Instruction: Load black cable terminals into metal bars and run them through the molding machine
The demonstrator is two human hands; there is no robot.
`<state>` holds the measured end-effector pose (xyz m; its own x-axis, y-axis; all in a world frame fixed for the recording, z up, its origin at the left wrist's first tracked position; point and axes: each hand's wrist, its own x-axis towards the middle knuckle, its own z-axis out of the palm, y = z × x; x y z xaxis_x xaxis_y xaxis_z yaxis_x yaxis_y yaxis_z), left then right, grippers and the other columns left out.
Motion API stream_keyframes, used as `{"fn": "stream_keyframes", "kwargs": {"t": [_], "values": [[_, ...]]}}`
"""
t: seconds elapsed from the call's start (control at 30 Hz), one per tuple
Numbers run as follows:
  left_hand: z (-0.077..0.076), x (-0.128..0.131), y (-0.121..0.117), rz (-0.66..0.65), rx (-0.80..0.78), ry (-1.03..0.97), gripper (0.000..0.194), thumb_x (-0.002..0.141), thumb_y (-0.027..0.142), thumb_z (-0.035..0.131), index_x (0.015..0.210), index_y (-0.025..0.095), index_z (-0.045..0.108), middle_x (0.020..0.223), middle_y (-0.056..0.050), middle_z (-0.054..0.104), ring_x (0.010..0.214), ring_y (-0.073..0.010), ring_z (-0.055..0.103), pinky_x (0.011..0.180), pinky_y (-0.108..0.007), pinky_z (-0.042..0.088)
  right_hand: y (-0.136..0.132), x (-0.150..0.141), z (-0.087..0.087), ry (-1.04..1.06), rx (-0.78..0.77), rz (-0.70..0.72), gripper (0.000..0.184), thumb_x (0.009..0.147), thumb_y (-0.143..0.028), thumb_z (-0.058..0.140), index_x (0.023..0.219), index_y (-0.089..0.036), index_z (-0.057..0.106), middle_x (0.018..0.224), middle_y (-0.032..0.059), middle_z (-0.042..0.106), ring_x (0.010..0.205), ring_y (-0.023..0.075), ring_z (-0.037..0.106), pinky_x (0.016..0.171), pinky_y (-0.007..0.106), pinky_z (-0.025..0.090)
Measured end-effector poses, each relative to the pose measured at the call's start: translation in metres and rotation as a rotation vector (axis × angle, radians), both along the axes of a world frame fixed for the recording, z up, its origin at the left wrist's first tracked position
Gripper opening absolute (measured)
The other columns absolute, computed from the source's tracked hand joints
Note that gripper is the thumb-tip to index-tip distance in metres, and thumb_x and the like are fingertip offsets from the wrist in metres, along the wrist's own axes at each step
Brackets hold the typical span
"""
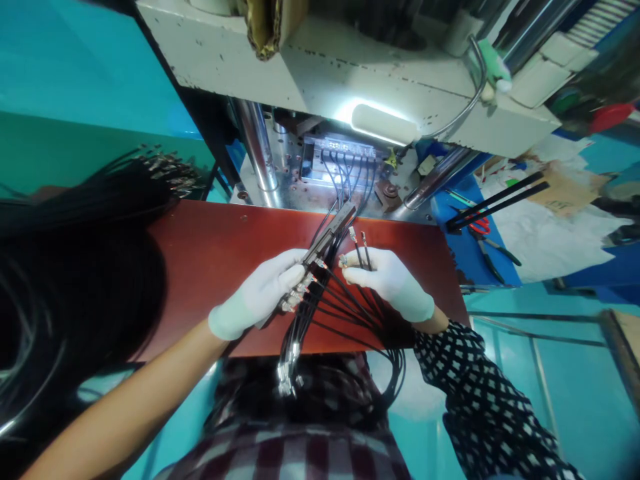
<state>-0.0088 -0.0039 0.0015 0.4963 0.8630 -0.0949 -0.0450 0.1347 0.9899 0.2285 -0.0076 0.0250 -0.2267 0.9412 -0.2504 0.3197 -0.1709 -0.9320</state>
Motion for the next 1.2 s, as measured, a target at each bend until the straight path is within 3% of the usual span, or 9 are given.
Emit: {"fn": "stream_keyframes", "kwargs": {"t": [0.13,0.27,0.4,0.57,0.73,0.83,0.93,1.03,1.2], "values": [[0.000,0.000,0.000,0.038,0.035,0.009,0.052,0.089,0.045,0.064,0.133,0.018,0.062,0.082,-0.007,0.068,0.077,-0.0224,0.064,0.061,-0.029,0.053,-0.003,-0.003,0.001,0.002,-0.007,0.001,0.021,0.082,-0.030,0.068,0.096,-0.016,0.074,0.082,0.0017,0.072,0.073,0.0144,0.062,0.072,0.027,0.048],[0.000,-0.001,0.003,0.022,0.077,0.034,0.054,0.089,0.043,0.064,0.137,0.020,0.061,0.102,-0.011,0.073,0.100,-0.0296,0.065,0.075,-0.035,0.057,-0.013,-0.011,0.002,-0.129,0.164,-0.145,0.016,0.077,-0.033,0.075,0.081,-0.018,0.071,0.076,0.0027,0.071,0.070,0.0173,0.063,0.067,0.029,0.048],[-0.002,-0.004,0.006,-0.014,0.107,0.044,0.055,0.086,0.042,0.067,0.137,0.021,0.062,0.111,-0.011,0.073,0.102,-0.0300,0.066,0.076,-0.036,0.057,-0.017,-0.019,0.002,-0.298,0.355,-0.170,0.024,0.088,-0.036,0.063,0.071,-0.019,0.066,0.065,0.0019,0.064,0.061,0.0152,0.055,0.063,0.029,0.043],[-0.004,-0.006,0.007,-0.052,0.099,0.084,0.055,0.089,0.046,0.062,0.138,0.021,0.061,0.093,-0.008,0.076,0.089,-0.0293,0.069,0.069,-0.035,0.057,-0.008,-0.021,-0.002,-0.085,0.222,-0.078,0.030,0.088,-0.034,0.062,0.063,-0.018,0.058,0.060,-0.0017,0.058,0.060,0.0125,0.052,0.059,0.026,0.039],[-0.009,-0.008,0.008,-0.092,0.255,0.127,0.053,0.094,0.043,0.057,0.143,0.022,0.056,0.138,-0.010,0.063,0.128,-0.0321,0.057,0.104,-0.041,0.049,-0.004,-0.027,0.000,0.005,0.156,-0.083,0.031,0.086,-0.030,0.062,0.058,-0.018,0.053,0.056,-0.0035,0.055,0.057,0.0109,0.049,0.056,0.025,0.037],[-0.012,-0.009,0.008,-0.148,0.353,0.220,0.056,0.098,0.039,0.050,0.152,0.022,0.044,0.155,-0.006,0.046,0.141,-0.0284,0.044,0.119,-0.038,0.034,-0.004,-0.031,0.002,0.012,0.121,-0.092,0.026,0.085,-0.025,0.060,0.061,-0.017,0.056,0.057,-0.0041,0.055,0.056,0.0106,0.049,0.055,0.025,0.036],[-0.013,-0.009,0.007,-0.173,0.389,0.314,0.059,0.100,0.038,0.047,0.156,0.022,0.034,0.157,-0.005,0.042,0.144,-0.0264,0.041,0.123,-0.037,0.028,-0.005,-0.033,-0.001,-0.030,0.152,-0.083,0.028,0.088,-0.028,0.060,0.062,-0.017,0.057,0.058,-0.0038,0.055,0.058,0.0107,0.050,0.058,0.024,0.038],[-0.012,-0.008,0.006,-0.146,0.374,0.313,0.059,0.100,0.039,0.048,0.155,0.021,0.037,0.156,-0.004,0.044,0.144,-0.0267,0.041,0.123,-0.037,0.028,-0.007,-0.032,-0.004,-0.072,0.236,-0.143,0.031,0.090,-0.035,0.062,0.065,-0.017,0.060,0.063,-0.0027,0.058,0.062,0.0112,0.051,0.062,0.025,0.040],[-0.009,-0.007,0.008,-0.100,0.369,0.253,0.055,0.099,0.040,0.049,0.151,0.022,0.045,0.155,-0.002,0.046,0.144,-0.0259,0.042,0.122,-0.033,0.030,-0.010,-0.022,0.003,0.037,0.260,-0.251,0.020,0.092,-0.031,0.057,0.092,-0.017,0.071,0.080,0.0005,0.065,0.072,0.0121,0.058,0.070,0.025,0.046]]}}
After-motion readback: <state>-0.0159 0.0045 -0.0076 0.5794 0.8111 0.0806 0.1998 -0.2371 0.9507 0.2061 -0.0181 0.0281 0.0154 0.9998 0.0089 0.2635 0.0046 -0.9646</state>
